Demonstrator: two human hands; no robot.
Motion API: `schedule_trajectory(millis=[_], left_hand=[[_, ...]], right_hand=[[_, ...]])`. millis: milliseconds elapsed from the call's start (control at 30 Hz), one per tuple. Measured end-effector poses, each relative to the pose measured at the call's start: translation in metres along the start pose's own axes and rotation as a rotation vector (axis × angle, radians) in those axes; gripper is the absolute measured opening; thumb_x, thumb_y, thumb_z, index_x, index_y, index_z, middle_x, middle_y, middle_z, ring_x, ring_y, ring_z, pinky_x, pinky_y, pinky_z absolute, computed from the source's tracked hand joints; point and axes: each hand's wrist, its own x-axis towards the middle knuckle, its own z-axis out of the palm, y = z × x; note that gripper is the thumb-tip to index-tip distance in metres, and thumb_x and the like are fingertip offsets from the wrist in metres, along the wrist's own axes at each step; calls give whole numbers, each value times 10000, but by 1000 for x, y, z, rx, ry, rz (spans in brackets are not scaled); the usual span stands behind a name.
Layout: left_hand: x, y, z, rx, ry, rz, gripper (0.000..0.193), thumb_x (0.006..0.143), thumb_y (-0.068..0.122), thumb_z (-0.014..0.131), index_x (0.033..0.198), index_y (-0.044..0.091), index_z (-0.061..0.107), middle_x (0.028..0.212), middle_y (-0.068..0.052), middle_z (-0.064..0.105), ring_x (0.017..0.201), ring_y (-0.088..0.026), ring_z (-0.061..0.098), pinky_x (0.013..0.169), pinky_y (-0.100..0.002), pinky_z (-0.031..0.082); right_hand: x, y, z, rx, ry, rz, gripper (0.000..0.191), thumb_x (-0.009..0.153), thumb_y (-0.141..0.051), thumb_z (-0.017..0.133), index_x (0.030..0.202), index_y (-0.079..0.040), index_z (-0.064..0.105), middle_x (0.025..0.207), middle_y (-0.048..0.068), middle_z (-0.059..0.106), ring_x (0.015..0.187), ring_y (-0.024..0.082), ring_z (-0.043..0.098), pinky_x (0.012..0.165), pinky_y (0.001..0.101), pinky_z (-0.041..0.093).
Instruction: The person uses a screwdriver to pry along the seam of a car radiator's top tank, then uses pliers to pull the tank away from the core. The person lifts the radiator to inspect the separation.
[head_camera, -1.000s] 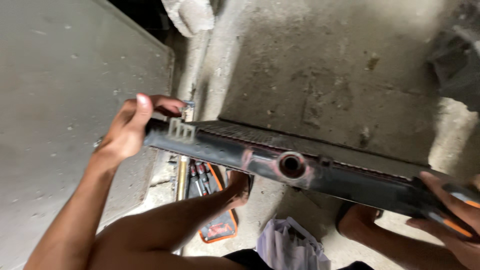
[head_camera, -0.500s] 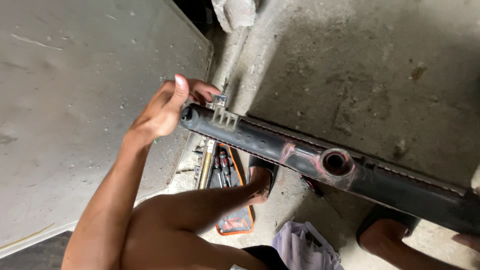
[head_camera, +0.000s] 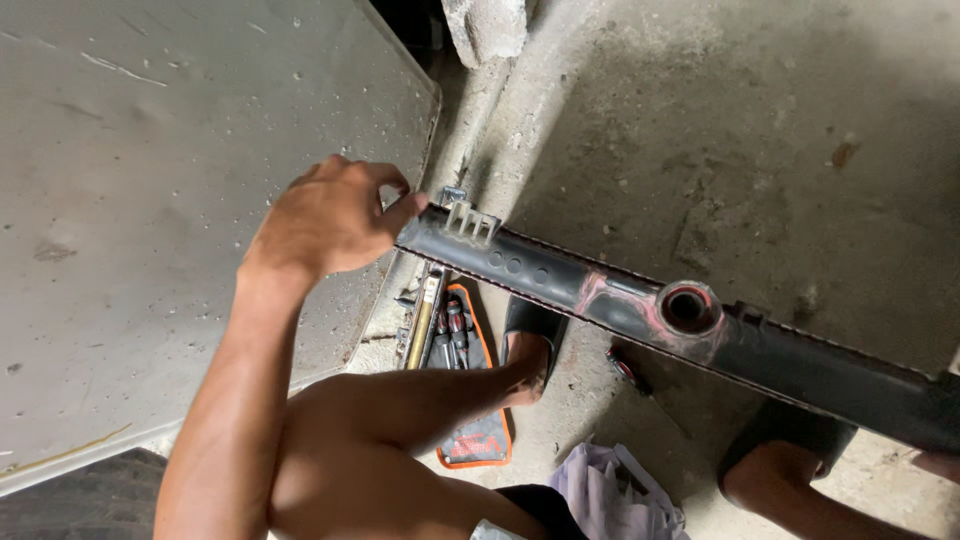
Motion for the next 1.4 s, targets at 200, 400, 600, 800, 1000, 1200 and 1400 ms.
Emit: schedule_trajectory(millis=[200, 400, 600, 800, 1000, 1200, 1400], left_hand=[[-9, 16, 2, 146, 77, 80, 507, 987, 558, 534, 1341, 209, 628, 1270, -135, 667, 1241, -313, 594, 1152, -556, 335], [-10, 63, 23, 106, 375, 856, 768, 766, 613, 768, 1299, 76, 634, 1379, -219, 576, 1310, -402, 499, 1111, -572, 334], [-7, 142, 52, 55, 152, 1109, 851, 670, 558, 848, 1271, 9, 601, 1187, -178, 655, 1131, -334, 626, 1054, -481, 446], [0, 170, 46, 85, 43, 1087, 609, 732, 518, 844, 1032, 9, 700, 1012, -203, 688, 1007, -395, 668, 891, -478, 519], [5, 176, 39, 168, -16, 1091, 594, 756, 530, 840, 932, -27, 727, 982, -238, 691, 980, -404, 691, 893, -457, 546], [1, 173, 38, 176, -5, 1071, 580, 750, 533, 829, 942, -7, 736, 916, -221, 712, 910, -383, 714, 904, -459, 537], [4, 160, 51, 78, 168, 1131, 612, 817, 545, 749, 1130, 24, 681, 1037, -168, 740, 864, -372, 732, 797, -512, 550]], right_hand=[[9, 21, 1, -9, 2, -17, 1103, 612, -221, 862, 1598, -62, 396, 1087, 189, 732, 886, 260, 763, 803, 371, 650], [12, 8, -10, -37, -27, -75, 1111, 613, -179, 865, 1604, -42, 382, 1110, 205, 732, 905, 275, 769, 807, 380, 656], [5, -93, -52, -576, -36, -126, 952, 586, -395, 923, 1434, -112, 598, 934, 110, 750, 750, 192, 725, 648, 291, 610], [8, -196, -83, -935, -77, -271, 894, 595, -619, 859, 1351, -168, 704, 796, 83, 656, 566, 134, 634, 531, 269, 538], [11, -221, -87, -993, -148, -268, 861, 643, -635, 807, 1367, -186, 688, 739, 44, 629, 485, 104, 623, 464, 264, 531], [9, -228, -87, -1053, -124, -298, 875, 654, -715, 756, 1388, -243, 691, 706, 8, 616, 446, 99, 600, 456, 274, 518], [0, -251, -94, -1028, -145, -255, 827, 667, -690, 727, 1376, -267, 687, 754, 3, 627, 506, 137, 629, 478, 309, 547]])
